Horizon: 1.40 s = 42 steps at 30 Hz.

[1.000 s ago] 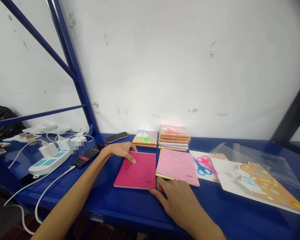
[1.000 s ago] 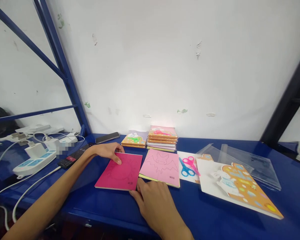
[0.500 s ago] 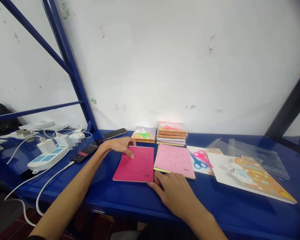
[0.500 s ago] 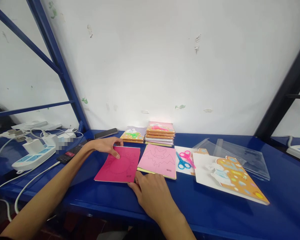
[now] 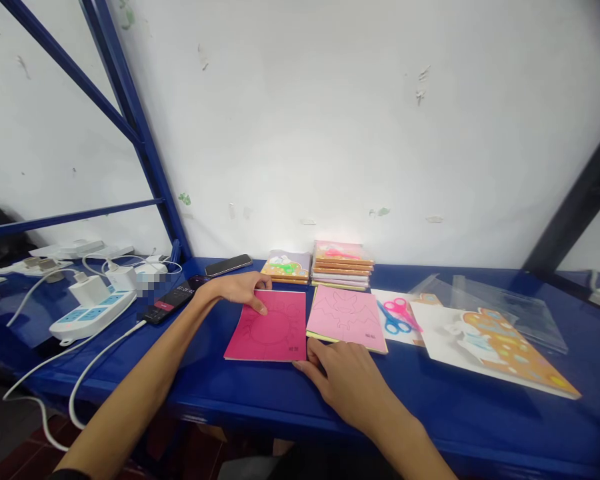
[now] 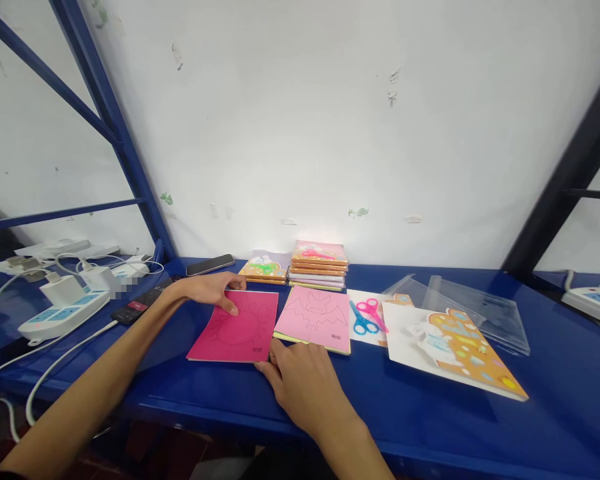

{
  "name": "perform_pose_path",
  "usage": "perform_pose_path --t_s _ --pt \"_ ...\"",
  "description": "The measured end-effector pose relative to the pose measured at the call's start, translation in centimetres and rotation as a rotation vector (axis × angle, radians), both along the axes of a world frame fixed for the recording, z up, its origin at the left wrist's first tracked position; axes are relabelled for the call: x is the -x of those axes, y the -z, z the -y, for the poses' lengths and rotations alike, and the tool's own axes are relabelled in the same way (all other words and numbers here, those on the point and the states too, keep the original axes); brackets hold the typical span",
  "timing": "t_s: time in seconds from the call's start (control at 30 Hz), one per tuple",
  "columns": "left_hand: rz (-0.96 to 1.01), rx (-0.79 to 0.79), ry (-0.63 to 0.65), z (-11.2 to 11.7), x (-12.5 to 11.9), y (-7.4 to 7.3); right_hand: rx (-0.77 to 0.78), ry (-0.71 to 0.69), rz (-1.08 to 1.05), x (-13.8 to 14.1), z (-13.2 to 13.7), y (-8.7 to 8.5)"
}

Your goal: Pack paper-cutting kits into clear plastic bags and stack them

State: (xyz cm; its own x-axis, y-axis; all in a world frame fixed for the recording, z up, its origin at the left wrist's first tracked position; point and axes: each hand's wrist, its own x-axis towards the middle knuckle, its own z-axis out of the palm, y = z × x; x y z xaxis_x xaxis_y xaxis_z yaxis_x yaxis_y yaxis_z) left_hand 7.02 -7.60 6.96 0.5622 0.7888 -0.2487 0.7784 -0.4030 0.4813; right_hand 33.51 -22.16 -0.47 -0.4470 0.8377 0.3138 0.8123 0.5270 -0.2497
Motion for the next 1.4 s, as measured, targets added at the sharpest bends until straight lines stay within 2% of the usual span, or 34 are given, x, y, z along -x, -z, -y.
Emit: perform_pose_path --t_s 0.3,0.47,0.53,0.67,0.83,1.03,1.17,1.27,1.4 --pt "0.135 0.015 0.019 0.6 0.8 -1.3 0.008 -0.008 0.026 0.0 0.0 0.0" --pt "0.323 0.352 -0.120 0.6 1.5 -0.7 0.005 -0.012 0.042 -0.1 0.1 -0.1" --pt "0.404 0.442 -0.184 0.5 1.9 -0.4 0.004 -0.015 0.046 -0.1 0.1 -0.2" --pt "0.558 0.544 -0.233 0.0 2.5 0.1 0.008 -0.011 0.053 0.0 0.2 -0.6" --pt "0.751 0.547 -0.206 -1.0 3.2 1.0 0.006 -0.002 0.072 0.1 0.3 -0.7" --pt "0.721 0.601 -0.181 -1.5 3.9 2.8 -0.004 0.001 0.084 0.0 0.2 -0.8" --pt "0.669 0.722 -0.151 -1.0 3.1 3.4 -0.004 0.004 0.098 0.2 0.3 -0.6" --pt "0.668 0.744 -0.186 -1.1 2.3 3.8 -0.018 0.002 0.086 0.2 0.4 -0.7" --pt "0.744 0.745 -0.260 -1.8 2.9 4.0 0.009 0.005 0.004 -1.8 0.4 -2.8"
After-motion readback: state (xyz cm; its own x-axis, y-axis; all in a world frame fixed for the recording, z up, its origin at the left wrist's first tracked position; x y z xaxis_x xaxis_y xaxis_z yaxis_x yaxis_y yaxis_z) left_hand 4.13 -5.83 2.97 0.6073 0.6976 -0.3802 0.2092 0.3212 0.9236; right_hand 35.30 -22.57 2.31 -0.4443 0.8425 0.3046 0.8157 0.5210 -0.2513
